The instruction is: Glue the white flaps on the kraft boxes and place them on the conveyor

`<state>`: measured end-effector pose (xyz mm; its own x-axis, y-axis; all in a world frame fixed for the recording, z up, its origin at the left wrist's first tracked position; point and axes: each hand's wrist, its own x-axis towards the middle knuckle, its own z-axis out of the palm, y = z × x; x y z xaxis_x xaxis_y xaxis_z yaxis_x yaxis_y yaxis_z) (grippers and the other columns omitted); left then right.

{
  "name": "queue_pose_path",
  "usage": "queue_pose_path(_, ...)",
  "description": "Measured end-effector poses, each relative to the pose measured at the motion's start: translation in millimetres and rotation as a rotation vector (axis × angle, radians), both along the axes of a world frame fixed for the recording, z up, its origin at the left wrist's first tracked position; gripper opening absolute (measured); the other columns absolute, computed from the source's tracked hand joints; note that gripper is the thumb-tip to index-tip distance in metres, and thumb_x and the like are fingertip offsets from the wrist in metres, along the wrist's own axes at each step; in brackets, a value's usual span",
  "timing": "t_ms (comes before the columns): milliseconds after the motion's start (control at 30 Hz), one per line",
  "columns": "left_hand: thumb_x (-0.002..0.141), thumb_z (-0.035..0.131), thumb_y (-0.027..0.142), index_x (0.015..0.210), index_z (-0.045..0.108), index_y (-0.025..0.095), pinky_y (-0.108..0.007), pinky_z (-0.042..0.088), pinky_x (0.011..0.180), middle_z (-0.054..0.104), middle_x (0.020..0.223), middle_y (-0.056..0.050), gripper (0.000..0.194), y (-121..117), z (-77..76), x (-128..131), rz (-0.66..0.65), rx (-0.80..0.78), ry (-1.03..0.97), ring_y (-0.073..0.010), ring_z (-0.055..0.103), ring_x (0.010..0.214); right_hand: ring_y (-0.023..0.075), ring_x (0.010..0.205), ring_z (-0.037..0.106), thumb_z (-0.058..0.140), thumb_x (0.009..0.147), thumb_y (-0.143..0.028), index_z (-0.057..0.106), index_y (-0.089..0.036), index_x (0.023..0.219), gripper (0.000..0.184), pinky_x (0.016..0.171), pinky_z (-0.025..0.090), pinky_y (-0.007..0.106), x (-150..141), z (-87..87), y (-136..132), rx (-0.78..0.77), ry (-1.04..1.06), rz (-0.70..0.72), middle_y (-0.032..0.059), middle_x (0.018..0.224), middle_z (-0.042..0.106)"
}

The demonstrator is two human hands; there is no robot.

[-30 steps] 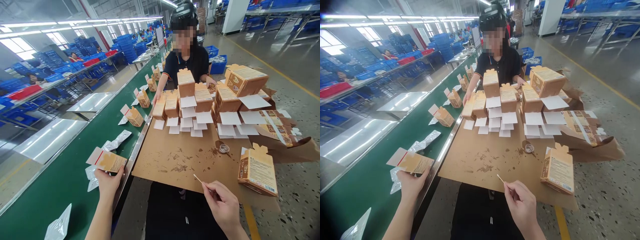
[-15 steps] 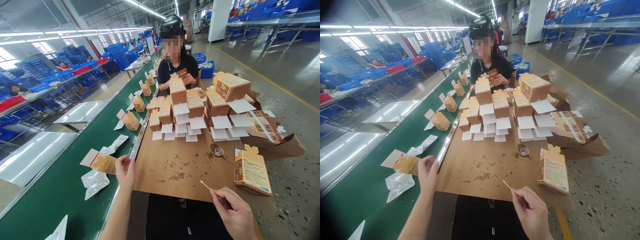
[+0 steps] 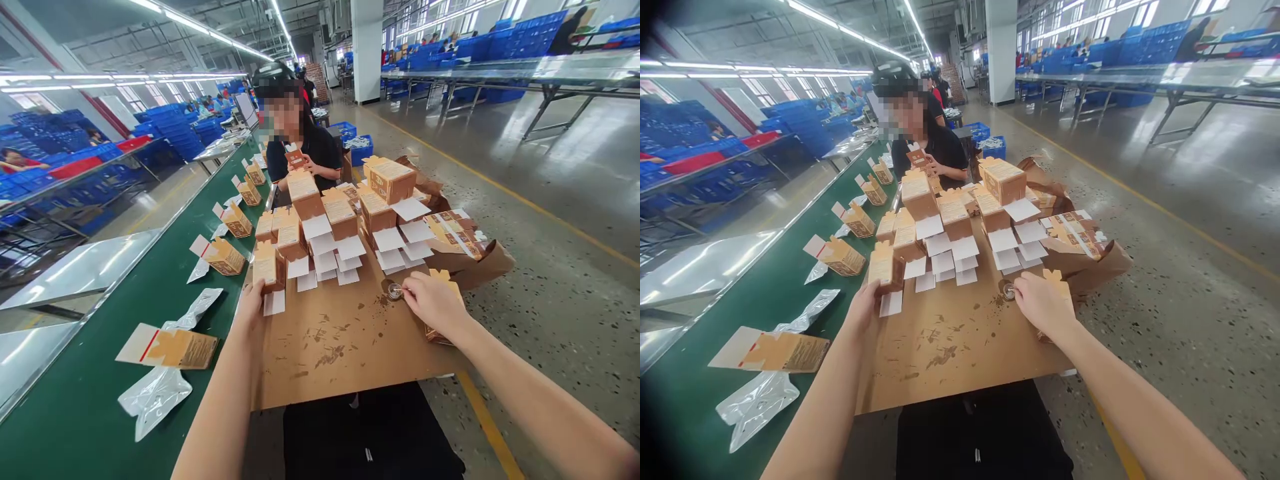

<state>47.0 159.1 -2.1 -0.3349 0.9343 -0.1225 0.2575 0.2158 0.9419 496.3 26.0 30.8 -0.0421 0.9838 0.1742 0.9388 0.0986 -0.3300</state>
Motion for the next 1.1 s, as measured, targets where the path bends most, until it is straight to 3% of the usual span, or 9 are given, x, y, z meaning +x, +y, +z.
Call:
queue_pose_path(100,0.081,0.089,0.060,0.124,0.085,0.017,-0.059,0.070,0.111,0.091,0.125,-0.023,0.061,-55.7,-3.4,-20.8,0.039,-0.049,-0.241,-0.0456,0.087,0.125,0.0190,0.075,0.067,0.070,0.105,-0.005,0.065,-0.024,0.071,0.039,0.073,0.044,0.031,-8.3,-0.9,15.5,-0.059,-0.036,0.044,0.0046,0.083,0.073)
queue_pose_path(200,0.068,0.104,0.058,0.134,0.085,0.018,-0.063,0.067,0.120,0.089,0.141,-0.022,0.080,-114.7,-6.0,-28.9,0.046,-0.043,-0.414,-0.0509,0.080,0.143,0.0189,0.072,0.066,0.070,0.104,-0.005,0.063,-0.024,0.069,0.041,0.071,0.045,0.032,-4.5,2.8,17.5,-0.083,-0.048,0.080,0.0033,0.081,0.072)
queue_pose_path(367,0.056,0.117,0.056,0.130,0.088,0.021,-0.065,0.062,0.129,0.090,0.140,-0.017,0.087,-173.5,-8.8,-0.8,0.049,-0.023,-0.445,-0.0522,0.077,0.148,0.0203,0.075,0.069,0.061,0.113,-0.015,0.070,-0.026,0.082,0.034,0.069,0.050,0.032,7.0,4.7,-16.3,0.052,0.014,0.080,0.0037,0.085,0.072)
queue_pose_path(467,0.058,0.120,0.053,0.125,0.086,0.021,-0.060,0.067,0.119,0.091,0.135,-0.018,0.082,-179.7,-12.9,23.4,-0.077,-0.065,-0.417,-0.0459,0.084,0.134,0.0191,0.071,0.068,0.060,0.119,-0.021,0.079,-0.025,0.096,0.030,0.066,0.054,0.032,-22.3,-14.2,-56.1,0.251,0.238,0.121,0.0026,0.083,0.073)
queue_pose_path(567,0.063,0.120,0.055,0.125,0.082,0.020,-0.055,0.069,0.115,0.091,0.133,-0.018,0.080,-177.7,-19.6,38.6,-0.124,-0.057,-0.421,-0.0403,0.086,0.126,0.0156,0.065,0.065,0.063,0.119,-0.019,0.079,-0.025,0.095,0.030,0.062,0.053,0.028,-83.3,-44.8,-90.3,0.284,0.477,0.196,-0.0010,0.078,0.070)
queue_pose_path(667,0.064,0.119,0.057,0.124,0.081,0.021,-0.054,0.069,0.114,0.091,0.131,-0.017,0.080,-176.7,-23.4,43.3,-0.121,-0.057,-0.397,-0.0385,0.086,0.125,0.0138,0.065,0.064,0.062,0.115,-0.011,0.077,-0.025,0.091,0.031,0.063,0.052,0.026,-144.5,-71.8,-103.1,0.273,0.534,0.247,-0.0017,0.079,0.069)
queue_pose_path(767,0.063,0.119,0.059,0.122,0.079,0.022,-0.054,0.070,0.112,0.091,0.127,-0.016,0.079,-177.6,-21.8,44.4,-0.129,-0.061,-0.370,-0.0385,0.087,0.123,0.0144,0.067,0.061,0.062,0.112,-0.007,0.069,-0.026,0.083,0.035,0.065,0.051,0.026,-179.3,-86.6,-100.8,0.268,0.509,0.307,-0.0025,0.077,0.066)
queue_pose_path(967,0.066,0.116,0.060,0.124,0.075,0.024,-0.055,0.072,0.110,0.090,0.127,-0.015,0.080,-182.8,-21.9,51.5,-0.156,-0.033,-0.346,-0.0385,0.088,0.119,0.0147,0.067,0.061,0.058,0.109,-0.004,0.066,-0.026,0.082,0.036,0.066,0.048,0.027,-178.6,-91.2,-95.8,0.261,0.495,0.316,-0.0018,0.077,0.067)
queue_pose_path(1100,0.073,0.110,0.057,0.136,0.073,0.024,-0.057,0.070,0.114,0.087,0.135,-0.016,0.079,-194.9,-29.4,52.0,-0.192,0.061,-0.128,-0.0407,0.086,0.130,0.0135,0.064,0.060,0.062,0.110,-0.006,0.070,-0.025,0.085,0.033,0.063,0.051,0.025,-155.8,-82.0,-100.1,0.283,0.582,0.243,-0.0037,0.075,0.062)
